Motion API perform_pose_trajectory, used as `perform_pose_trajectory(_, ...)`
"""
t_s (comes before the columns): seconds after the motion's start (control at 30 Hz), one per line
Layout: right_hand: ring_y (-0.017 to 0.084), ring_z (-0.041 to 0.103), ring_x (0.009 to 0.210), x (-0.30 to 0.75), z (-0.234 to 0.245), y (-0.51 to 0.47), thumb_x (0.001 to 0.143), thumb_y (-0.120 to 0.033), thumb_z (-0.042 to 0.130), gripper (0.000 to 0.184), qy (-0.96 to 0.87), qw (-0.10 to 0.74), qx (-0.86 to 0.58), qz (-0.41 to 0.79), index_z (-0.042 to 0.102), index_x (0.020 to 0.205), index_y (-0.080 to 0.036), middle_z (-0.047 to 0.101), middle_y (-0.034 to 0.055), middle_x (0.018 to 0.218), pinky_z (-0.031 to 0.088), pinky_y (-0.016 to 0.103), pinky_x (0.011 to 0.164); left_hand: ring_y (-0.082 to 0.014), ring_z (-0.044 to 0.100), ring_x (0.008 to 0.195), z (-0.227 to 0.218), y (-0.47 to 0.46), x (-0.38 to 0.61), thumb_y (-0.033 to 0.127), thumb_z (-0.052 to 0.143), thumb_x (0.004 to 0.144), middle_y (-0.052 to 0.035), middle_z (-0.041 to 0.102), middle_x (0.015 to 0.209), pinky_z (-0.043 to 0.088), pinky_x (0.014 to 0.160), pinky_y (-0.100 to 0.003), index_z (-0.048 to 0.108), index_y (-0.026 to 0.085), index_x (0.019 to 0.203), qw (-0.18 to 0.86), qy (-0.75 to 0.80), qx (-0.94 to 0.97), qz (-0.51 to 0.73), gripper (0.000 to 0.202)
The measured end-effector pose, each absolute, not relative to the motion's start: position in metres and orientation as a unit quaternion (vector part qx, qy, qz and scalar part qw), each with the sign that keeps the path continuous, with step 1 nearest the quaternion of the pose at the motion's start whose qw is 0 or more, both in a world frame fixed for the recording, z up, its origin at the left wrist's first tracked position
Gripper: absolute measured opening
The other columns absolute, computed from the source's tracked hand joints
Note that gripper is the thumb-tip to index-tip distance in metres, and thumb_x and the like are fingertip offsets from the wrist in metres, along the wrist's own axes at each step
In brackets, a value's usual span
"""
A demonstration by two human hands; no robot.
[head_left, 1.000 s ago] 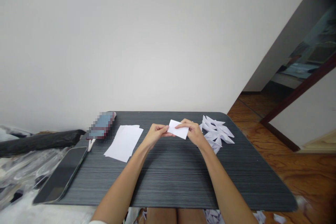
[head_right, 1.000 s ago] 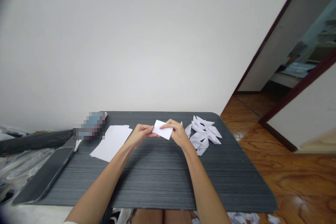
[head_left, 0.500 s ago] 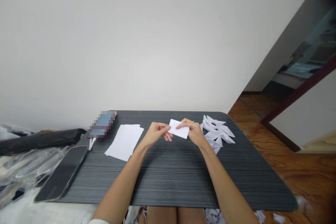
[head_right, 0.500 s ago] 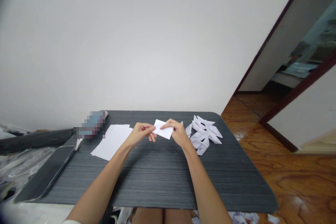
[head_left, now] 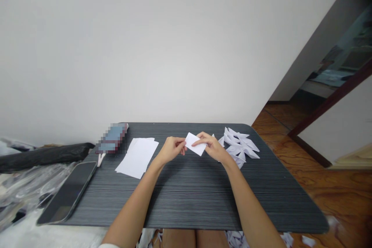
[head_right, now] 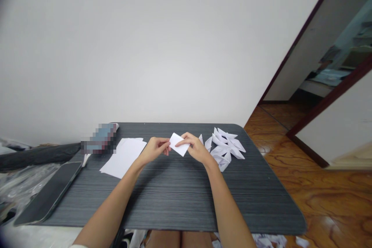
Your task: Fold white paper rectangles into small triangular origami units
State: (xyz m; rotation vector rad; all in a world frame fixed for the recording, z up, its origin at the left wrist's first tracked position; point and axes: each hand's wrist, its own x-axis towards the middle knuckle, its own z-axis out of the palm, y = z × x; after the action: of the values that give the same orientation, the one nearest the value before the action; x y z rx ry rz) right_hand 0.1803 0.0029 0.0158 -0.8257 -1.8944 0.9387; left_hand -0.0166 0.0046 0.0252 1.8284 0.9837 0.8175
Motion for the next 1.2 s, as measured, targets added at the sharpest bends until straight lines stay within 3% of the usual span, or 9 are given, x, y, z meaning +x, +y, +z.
perform_pose_trajectory(0.13, 0.017, 0.044, 0.105, 0.19, 0.024, 0.0, 0.068, -0.004, 0.043, 0.043, -0.765, 0.378, -0.32, 0.411, 0.058, 0.103, -0.025, 0.047, 0.0045, 0.115, 0.037, 0.03, 0.081, -0.0111, 0.049, 0.056, 0.028, 0.005, -0.021, 0.013, 0.039, 0.077, -0.0009, 0.053, 0.057, 0.035, 0.058, -0.021, 0.058, 0.014, 0.066, 0.23, 0.394, 0.836, 0.306, 0.022)
perform_pose_trajectory(0.23, 0.016, 0.053, 0.092, 0.187, 0.024, -0.001, 0.074, -0.013, 0.045, 0.041, -0.731, 0.406, -0.343, 0.428, 0.048, 0.113, -0.022, 0.053, 0.0069, 0.109, 0.04, 0.03, 0.077, -0.0121, 0.048, 0.061, 0.03, 0.003, -0.021, 0.01, 0.037, 0.078, -0.002, 0.053, 0.063, 0.034, 0.06, -0.022, 0.06, 0.015, 0.083, 0.176, 0.364, 0.869, 0.285, 0.025)
perform_pose_trajectory(0.37, 0.014, 0.055, 0.072, 0.171, 0.015, 0.0, 0.072, -0.023, 0.053, 0.016, -0.722, 0.437, -0.395, 0.362, 0.058, 0.086, -0.017, 0.06, 0.0028, 0.078, 0.042, 0.027, 0.067, -0.0122, 0.049, 0.064, 0.03, -0.001, -0.016, 0.012, 0.035, 0.081, -0.003, 0.054, 0.068, 0.035, 0.061, -0.021, 0.058, 0.015, 0.097, 0.185, 0.338, 0.878, 0.284, 0.028)
perform_pose_trajectory(0.5, 0.013, 0.055, 0.066, 0.163, 0.009, 0.002, 0.072, -0.025, 0.053, 0.01, -0.686, 0.494, -0.406, 0.347, 0.057, 0.074, -0.016, 0.059, 0.0015, 0.071, 0.043, 0.024, 0.062, -0.011, 0.049, 0.062, 0.028, -0.002, -0.011, 0.019, 0.035, 0.083, -0.0029, 0.056, 0.068, 0.036, 0.06, -0.021, 0.06, 0.014, 0.092, 0.223, 0.364, 0.838, 0.341, 0.027)
perform_pose_trajectory(0.7, 0.013, 0.055, 0.063, 0.165, 0.007, 0.005, 0.07, -0.025, 0.056, 0.01, -0.639, 0.539, -0.412, 0.362, 0.056, 0.073, -0.016, 0.058, 0.0019, 0.069, 0.042, 0.023, 0.056, -0.0095, 0.047, 0.055, 0.024, -0.002, -0.006, 0.026, 0.045, 0.079, -0.0022, 0.058, 0.064, 0.037, 0.054, -0.02, 0.062, 0.012, 0.089, 0.259, 0.396, 0.795, 0.38, 0.024)
perform_pose_trajectory(1.0, 0.012, 0.053, 0.061, 0.156, 0.001, 0.007, 0.071, -0.028, 0.054, 0.012, -0.582, 0.596, -0.421, 0.36, 0.054, 0.074, -0.017, 0.057, 0.0016, 0.068, 0.04, 0.022, 0.054, -0.0087, 0.044, 0.053, 0.015, -0.003, 0.002, 0.03, 0.048, 0.079, -0.002, 0.056, 0.061, 0.035, 0.053, -0.02, 0.064, 0.014, 0.085, 0.204, 0.38, 0.803, 0.412, 0.024)
perform_pose_trajectory(1.2, 0.011, 0.051, 0.059, 0.156, 0.003, 0.004, 0.073, -0.029, 0.051, 0.013, -0.627, 0.564, -0.41, 0.348, 0.055, 0.074, -0.017, 0.056, 0.0007, 0.066, 0.039, 0.022, 0.053, -0.0088, 0.047, 0.051, 0.014, -0.004, 0.003, 0.029, 0.041, 0.082, -0.0008, 0.054, 0.055, 0.038, 0.054, -0.02, 0.062, 0.013, 0.075, 0.218, 0.387, 0.781, 0.439, 0.027)
